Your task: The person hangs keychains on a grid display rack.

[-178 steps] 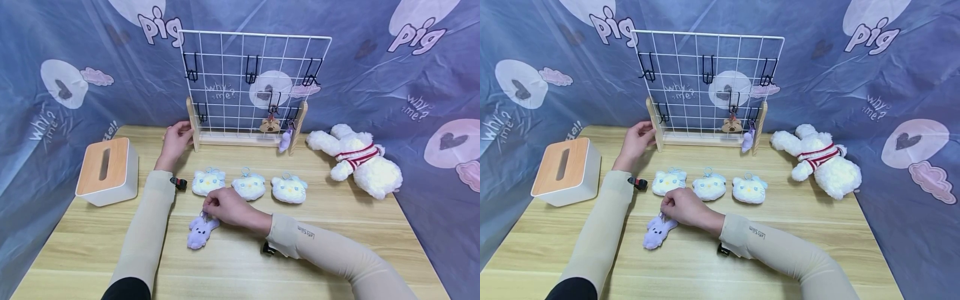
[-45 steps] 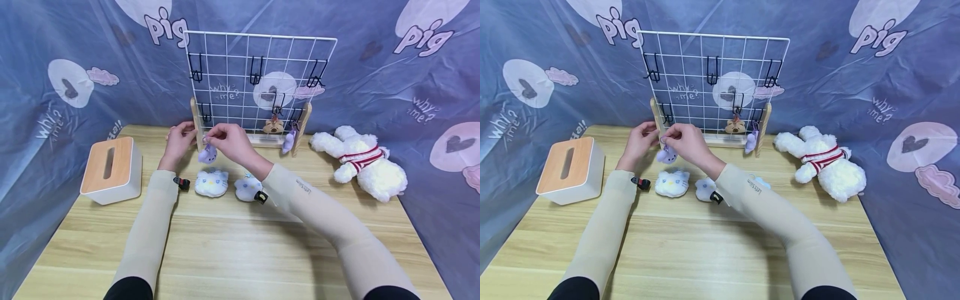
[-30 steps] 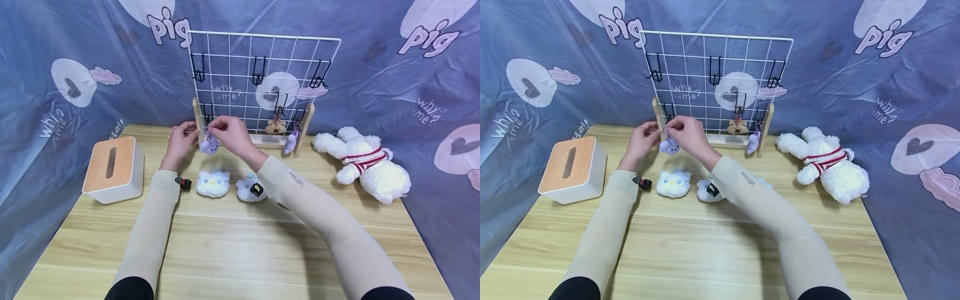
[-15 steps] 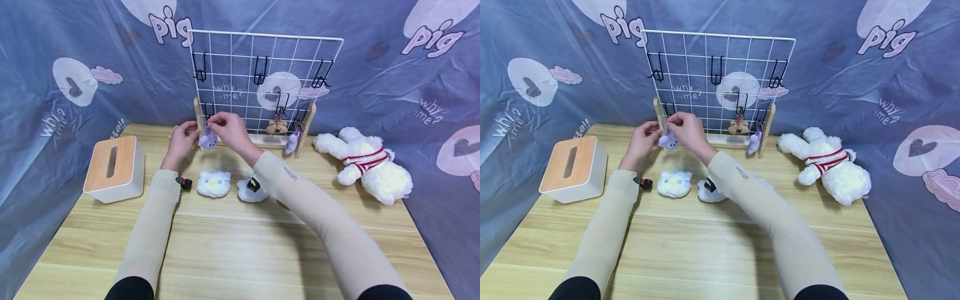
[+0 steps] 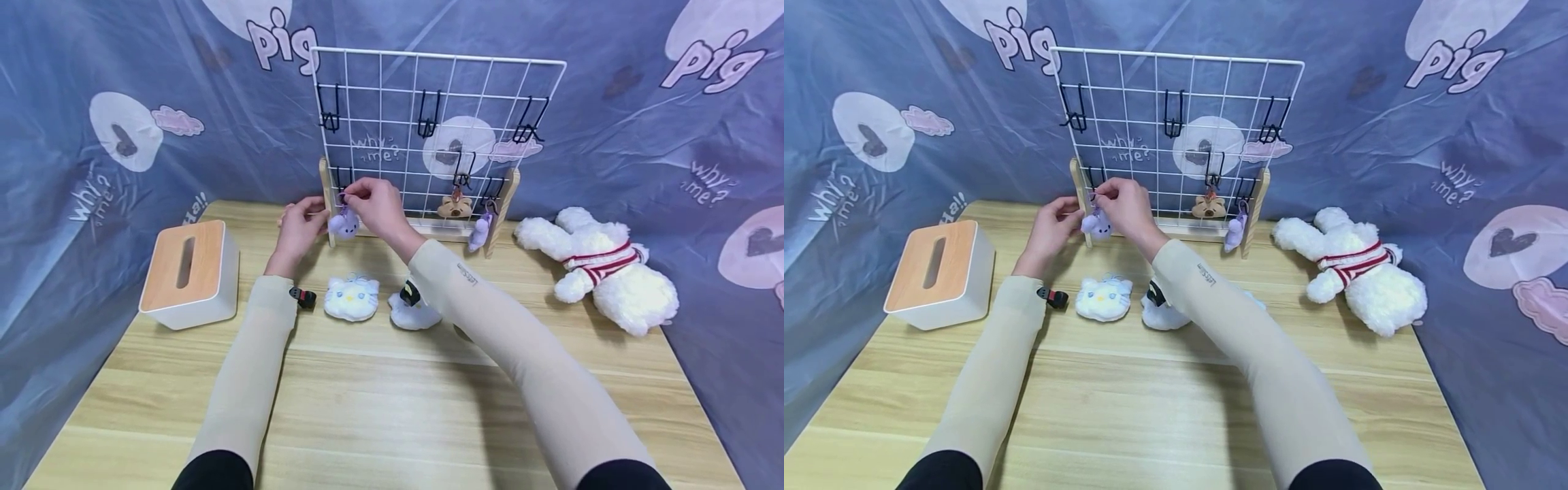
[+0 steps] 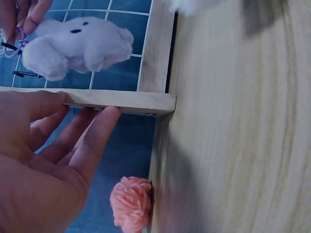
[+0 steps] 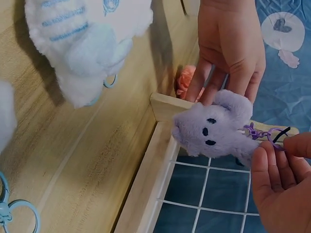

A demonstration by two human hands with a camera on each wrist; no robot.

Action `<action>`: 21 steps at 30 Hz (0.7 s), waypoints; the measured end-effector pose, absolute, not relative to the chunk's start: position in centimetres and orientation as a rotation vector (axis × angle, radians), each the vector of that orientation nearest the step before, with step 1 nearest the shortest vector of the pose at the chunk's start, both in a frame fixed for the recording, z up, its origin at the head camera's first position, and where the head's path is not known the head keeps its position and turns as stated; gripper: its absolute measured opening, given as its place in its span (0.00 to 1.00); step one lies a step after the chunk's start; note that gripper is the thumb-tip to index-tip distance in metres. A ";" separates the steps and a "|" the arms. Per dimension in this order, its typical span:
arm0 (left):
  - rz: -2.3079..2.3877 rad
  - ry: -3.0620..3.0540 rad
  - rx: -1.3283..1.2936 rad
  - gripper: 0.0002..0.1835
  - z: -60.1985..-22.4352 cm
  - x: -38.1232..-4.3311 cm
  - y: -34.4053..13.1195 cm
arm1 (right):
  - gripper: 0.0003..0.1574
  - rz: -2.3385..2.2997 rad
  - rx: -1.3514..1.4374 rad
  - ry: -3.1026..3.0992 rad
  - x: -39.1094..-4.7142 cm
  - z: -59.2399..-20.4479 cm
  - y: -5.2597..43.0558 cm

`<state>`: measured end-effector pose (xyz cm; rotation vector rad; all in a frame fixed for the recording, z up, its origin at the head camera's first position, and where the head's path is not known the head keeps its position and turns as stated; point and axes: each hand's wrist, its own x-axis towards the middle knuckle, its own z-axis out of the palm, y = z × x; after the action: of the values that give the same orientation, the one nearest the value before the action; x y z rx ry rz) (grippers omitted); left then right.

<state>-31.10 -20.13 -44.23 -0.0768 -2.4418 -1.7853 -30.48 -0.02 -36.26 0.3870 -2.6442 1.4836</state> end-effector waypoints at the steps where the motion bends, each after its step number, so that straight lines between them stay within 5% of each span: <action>1: -1.785 -2.443 -0.076 0.22 -44.2 -31.1 -20.1 | 0.08 1.479 0.378 -2.643 -30.6 -36.4 -0.1; 21: -1.814 -2.427 -0.068 0.22 -44.3 -31.2 -20.1 | 0.08 1.413 0.223 -2.599 -32.6 -37.7 -1.0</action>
<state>-31.20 -20.07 -44.29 -0.0676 -2.4265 -1.8141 -32.64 -0.96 -37.72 0.2227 -2.5986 1.4134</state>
